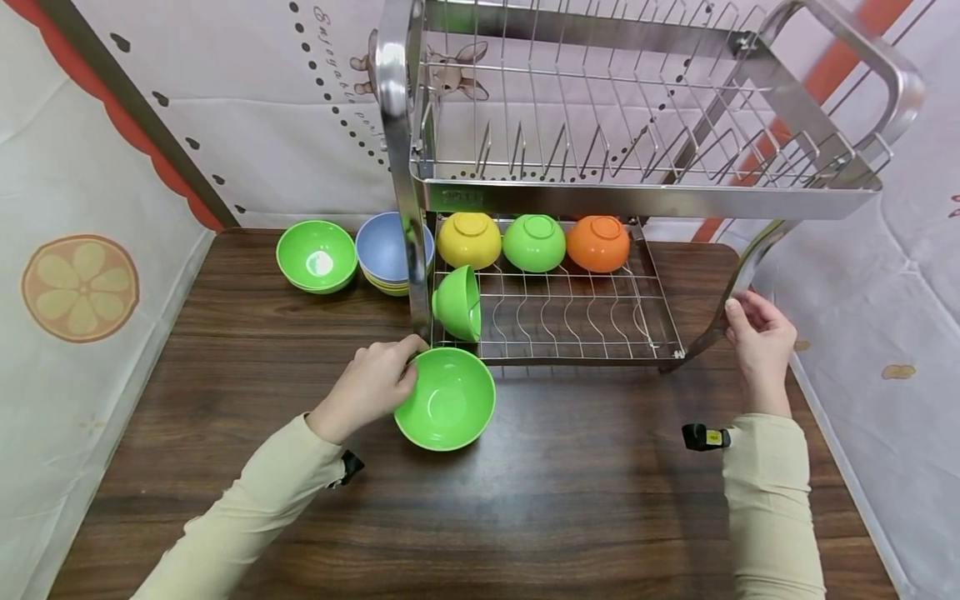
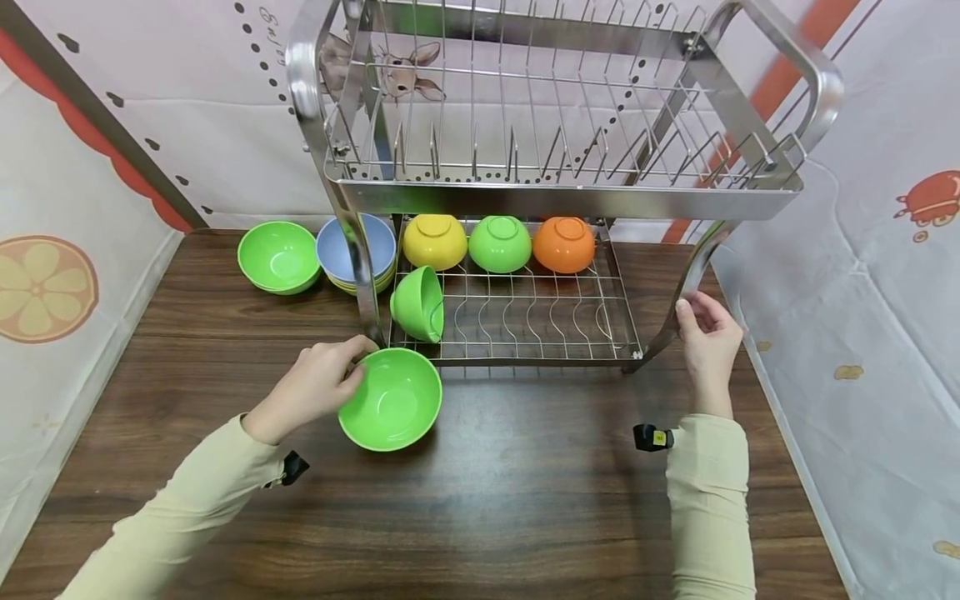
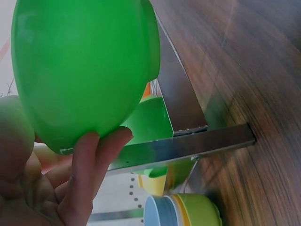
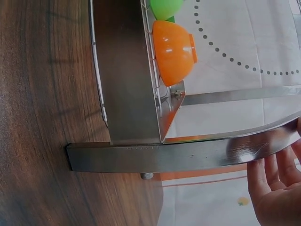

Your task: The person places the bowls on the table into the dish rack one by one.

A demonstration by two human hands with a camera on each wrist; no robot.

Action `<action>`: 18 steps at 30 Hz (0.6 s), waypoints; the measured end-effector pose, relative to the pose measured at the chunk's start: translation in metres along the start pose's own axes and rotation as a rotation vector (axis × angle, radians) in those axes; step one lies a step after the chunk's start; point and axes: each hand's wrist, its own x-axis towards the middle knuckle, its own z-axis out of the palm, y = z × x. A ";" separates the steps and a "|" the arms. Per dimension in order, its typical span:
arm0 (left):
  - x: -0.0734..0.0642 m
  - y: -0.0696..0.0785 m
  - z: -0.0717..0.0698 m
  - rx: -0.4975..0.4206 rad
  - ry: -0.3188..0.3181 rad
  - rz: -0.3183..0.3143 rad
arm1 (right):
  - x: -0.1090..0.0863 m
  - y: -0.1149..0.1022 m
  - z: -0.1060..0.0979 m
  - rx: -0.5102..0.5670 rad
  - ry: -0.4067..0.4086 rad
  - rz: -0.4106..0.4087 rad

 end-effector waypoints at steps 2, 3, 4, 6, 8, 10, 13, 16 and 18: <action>0.002 0.002 0.001 -0.002 0.003 0.012 | -0.001 0.000 0.000 -0.035 -0.009 -0.042; 0.004 0.002 0.001 -0.001 0.004 0.017 | -0.002 -0.001 0.000 -0.051 -0.015 -0.070; 0.005 0.003 0.002 -0.001 0.004 0.020 | -0.003 -0.003 0.002 -0.085 -0.019 -0.116; 0.006 0.004 0.003 -0.006 0.000 0.021 | -0.009 -0.007 0.005 -0.176 0.001 -0.223; 0.008 0.005 0.005 -0.004 -0.006 0.025 | -0.018 -0.014 0.011 -0.236 0.036 -0.329; 0.010 0.007 0.006 -0.001 -0.014 0.031 | -0.029 -0.020 0.018 -0.302 0.079 -0.448; 0.013 0.010 0.008 0.003 -0.019 0.042 | -0.042 -0.022 0.028 -0.375 0.045 -0.675; 0.016 0.013 0.010 0.010 -0.018 0.050 | -0.057 -0.020 0.040 -0.454 -0.100 -0.939; 0.017 0.016 0.011 0.011 -0.019 0.047 | -0.069 -0.019 0.050 -0.474 -0.254 -1.073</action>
